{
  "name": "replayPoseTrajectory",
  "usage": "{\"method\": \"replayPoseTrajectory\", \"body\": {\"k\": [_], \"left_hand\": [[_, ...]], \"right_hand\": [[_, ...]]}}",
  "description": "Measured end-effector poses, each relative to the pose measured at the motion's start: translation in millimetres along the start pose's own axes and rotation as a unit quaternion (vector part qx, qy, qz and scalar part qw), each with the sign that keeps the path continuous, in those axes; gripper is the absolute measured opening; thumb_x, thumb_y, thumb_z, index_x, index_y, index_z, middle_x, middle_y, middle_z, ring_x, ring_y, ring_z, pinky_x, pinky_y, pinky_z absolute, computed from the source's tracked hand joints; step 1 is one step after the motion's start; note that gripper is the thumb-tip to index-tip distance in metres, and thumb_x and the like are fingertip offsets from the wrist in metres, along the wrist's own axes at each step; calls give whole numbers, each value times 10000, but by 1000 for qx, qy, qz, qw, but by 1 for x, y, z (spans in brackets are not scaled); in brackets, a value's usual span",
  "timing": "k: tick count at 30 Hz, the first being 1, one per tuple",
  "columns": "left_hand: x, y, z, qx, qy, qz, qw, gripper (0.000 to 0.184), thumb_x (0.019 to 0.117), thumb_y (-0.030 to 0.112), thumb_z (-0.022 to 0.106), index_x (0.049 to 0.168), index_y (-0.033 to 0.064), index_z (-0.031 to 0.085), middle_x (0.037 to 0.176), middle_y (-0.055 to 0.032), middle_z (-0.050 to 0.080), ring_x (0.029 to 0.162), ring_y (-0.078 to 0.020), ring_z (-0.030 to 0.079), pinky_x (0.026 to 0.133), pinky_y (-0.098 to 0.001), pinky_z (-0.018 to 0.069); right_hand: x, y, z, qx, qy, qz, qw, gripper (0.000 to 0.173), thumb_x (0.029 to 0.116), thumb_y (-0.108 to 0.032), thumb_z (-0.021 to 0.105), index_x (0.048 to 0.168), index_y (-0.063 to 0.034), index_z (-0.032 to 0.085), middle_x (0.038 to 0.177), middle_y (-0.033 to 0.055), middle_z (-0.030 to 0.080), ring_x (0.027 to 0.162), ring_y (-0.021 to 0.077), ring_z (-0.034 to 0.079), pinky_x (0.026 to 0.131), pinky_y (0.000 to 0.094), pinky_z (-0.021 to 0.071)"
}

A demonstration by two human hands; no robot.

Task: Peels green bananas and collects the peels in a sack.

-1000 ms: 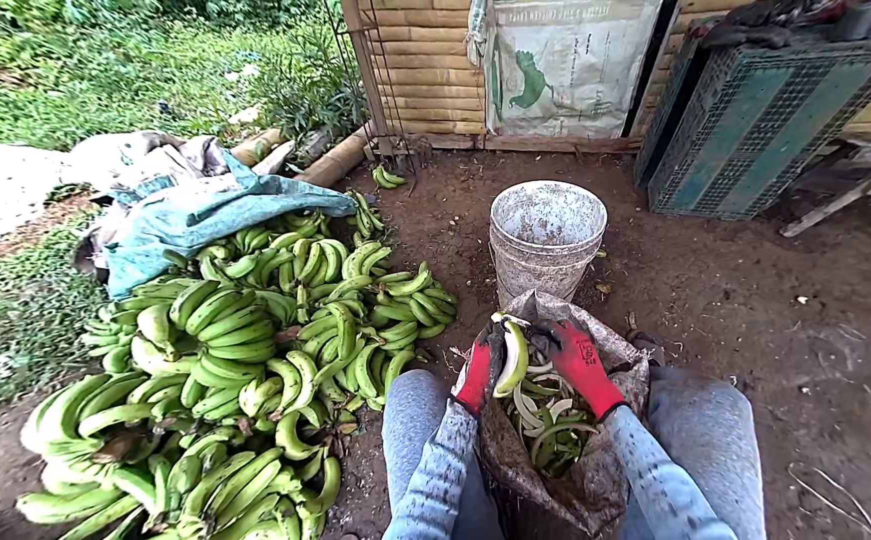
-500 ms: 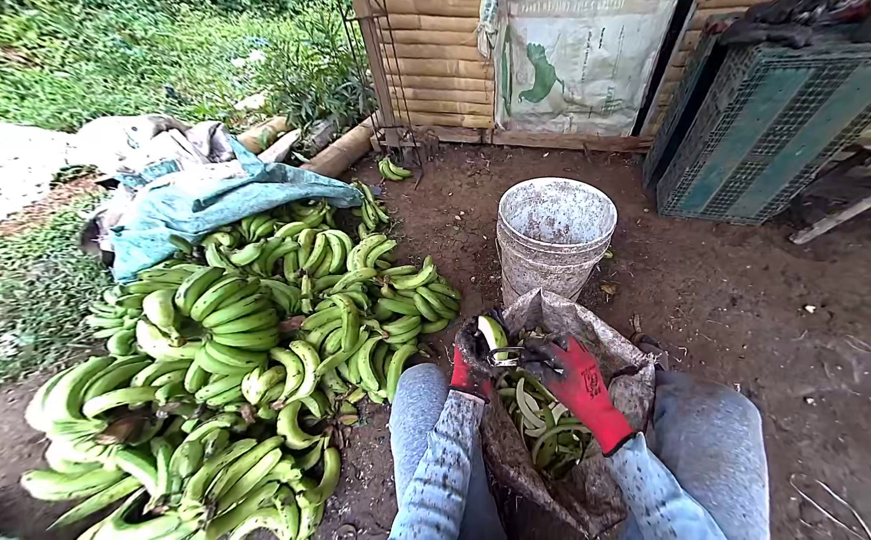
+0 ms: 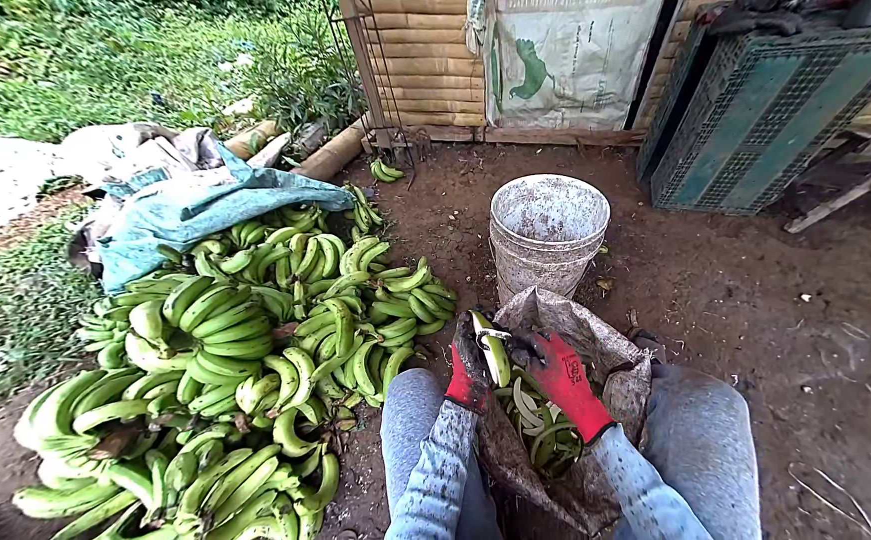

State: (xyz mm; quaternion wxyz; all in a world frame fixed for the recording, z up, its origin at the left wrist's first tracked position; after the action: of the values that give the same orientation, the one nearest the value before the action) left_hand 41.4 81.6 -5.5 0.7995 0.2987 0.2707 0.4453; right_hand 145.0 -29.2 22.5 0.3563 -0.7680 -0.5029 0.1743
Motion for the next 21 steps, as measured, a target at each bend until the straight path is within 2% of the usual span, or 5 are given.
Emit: {"method": "replayPoseTrajectory", "body": {"k": [5,9,13,18,21], "left_hand": [[-2,-9,3,201,-5,47,979,462,1136,276,194,1273,19,553,872,-49,634,728,-98,626,684,-267,556],[-11,0,15,385,25,107,916,398,1112,150,281,1264,-74,572,1038,-140,636,898,-109,608,854,-271,518],[-18,-20,11,482,-24,38,875,411,1111,129,362,1421,-118,471,1388,-284,556,1293,-257,551,1134,-361,405],[-1,-17,0,212,-13,-36,976,509,1136,347,229,1006,23,599,660,-60,594,522,-135,585,488,-282,531],[8,-20,5,-69,-92,-145,983,585,1092,439,205,916,68,622,634,-38,602,517,-120,599,500,-257,537]], "right_hand": [[2,13,-3,-25,-11,36,999,397,984,-196,609,1365,-100,665,1306,249,627,1193,393,625,1041,521,487],[4,16,-8,-38,21,32,999,387,1000,-213,596,1360,-93,671,1312,265,629,1213,423,613,1063,557,458],[24,50,-9,-22,-1,115,993,374,1064,-231,491,1381,-110,647,1266,203,680,1193,353,648,1058,531,475],[21,56,-19,100,21,50,994,342,1015,-261,613,1312,-113,697,1220,123,714,1129,221,679,1033,420,517],[1,19,-18,118,-95,-81,985,341,929,-288,730,1247,-168,751,1201,78,705,1116,158,664,1027,347,526]]}}
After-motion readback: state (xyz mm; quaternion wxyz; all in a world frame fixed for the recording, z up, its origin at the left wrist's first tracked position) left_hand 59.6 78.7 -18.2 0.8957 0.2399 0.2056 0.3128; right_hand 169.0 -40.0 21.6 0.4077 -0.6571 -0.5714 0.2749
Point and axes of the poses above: each hand's wrist, its own x-axis towards the middle knuckle, its own z-axis out of the palm, y = z × x, the point moved 9 cm from there along x, towards the middle knuckle
